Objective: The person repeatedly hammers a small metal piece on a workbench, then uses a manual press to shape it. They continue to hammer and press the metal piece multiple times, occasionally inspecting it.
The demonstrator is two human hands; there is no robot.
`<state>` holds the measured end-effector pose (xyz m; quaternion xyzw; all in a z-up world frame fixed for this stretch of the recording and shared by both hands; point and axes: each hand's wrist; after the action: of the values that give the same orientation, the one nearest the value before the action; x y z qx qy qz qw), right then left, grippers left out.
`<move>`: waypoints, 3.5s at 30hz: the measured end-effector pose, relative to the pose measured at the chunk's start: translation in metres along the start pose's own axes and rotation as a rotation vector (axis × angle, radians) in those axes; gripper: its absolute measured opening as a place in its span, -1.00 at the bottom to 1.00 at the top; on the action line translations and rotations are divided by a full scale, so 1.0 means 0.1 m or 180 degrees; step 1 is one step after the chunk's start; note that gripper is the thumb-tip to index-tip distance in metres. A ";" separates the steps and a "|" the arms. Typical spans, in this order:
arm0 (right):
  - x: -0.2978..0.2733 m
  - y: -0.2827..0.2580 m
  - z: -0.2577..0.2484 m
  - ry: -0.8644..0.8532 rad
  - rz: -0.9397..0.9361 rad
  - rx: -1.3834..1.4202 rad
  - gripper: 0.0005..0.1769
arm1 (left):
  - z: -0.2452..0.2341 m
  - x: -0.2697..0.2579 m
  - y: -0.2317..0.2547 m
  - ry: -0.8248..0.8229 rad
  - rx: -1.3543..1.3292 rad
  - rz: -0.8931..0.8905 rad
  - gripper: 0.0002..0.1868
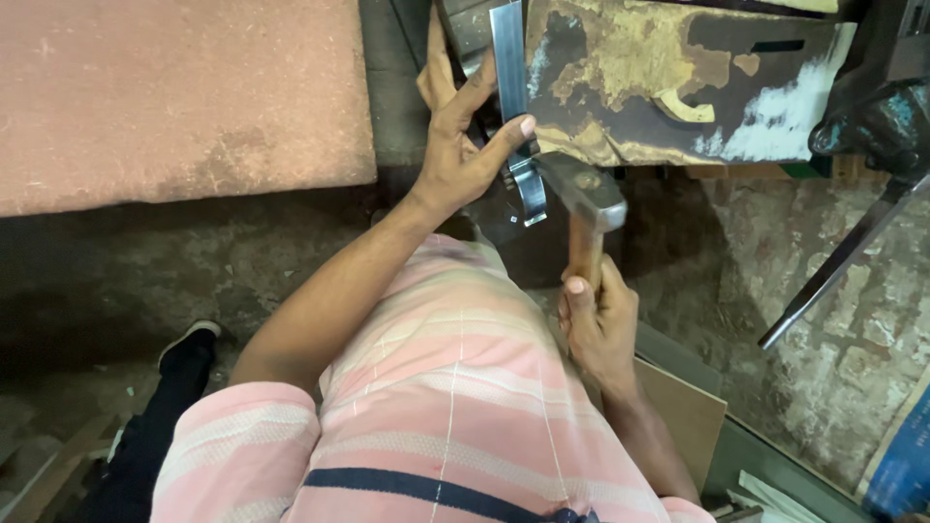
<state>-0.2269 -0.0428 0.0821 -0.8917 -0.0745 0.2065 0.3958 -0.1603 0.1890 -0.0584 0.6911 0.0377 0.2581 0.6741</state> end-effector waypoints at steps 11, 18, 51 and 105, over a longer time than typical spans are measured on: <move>0.06 0.01 0.01 0.0203 -0.0419 0.0478 -0.50 | -0.01 0.05 0.06 -0.0014 -0.0023 -0.0053 -0.30; 0.03 0.13 0.03 0.0140 -0.0405 -0.0335 -0.47 | -0.01 0.10 0.11 -0.0033 0.0056 -0.0051 -0.32; 1.15 0.84 -1.23 0.1180 0.0192 -0.1120 -0.52 | -0.05 0.06 0.80 -0.0827 0.0959 0.0743 -0.52; 2.72 1.28 -2.24 -0.0515 -0.2218 -0.1300 -0.53 | 2.67 0.58 0.16 -0.0714 0.1550 -0.0109 -0.73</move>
<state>0.1102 -0.2000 0.0383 -0.8542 -0.4423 0.1105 0.2499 -0.0064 -0.0330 -0.0143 0.8564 0.0354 0.1518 0.4922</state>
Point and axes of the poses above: each hand's wrist, its own x-axis towards the middle knuckle, its own z-axis out of the palm, y = z × x, and after that the axes turned 8 degrees about -x, right-handed
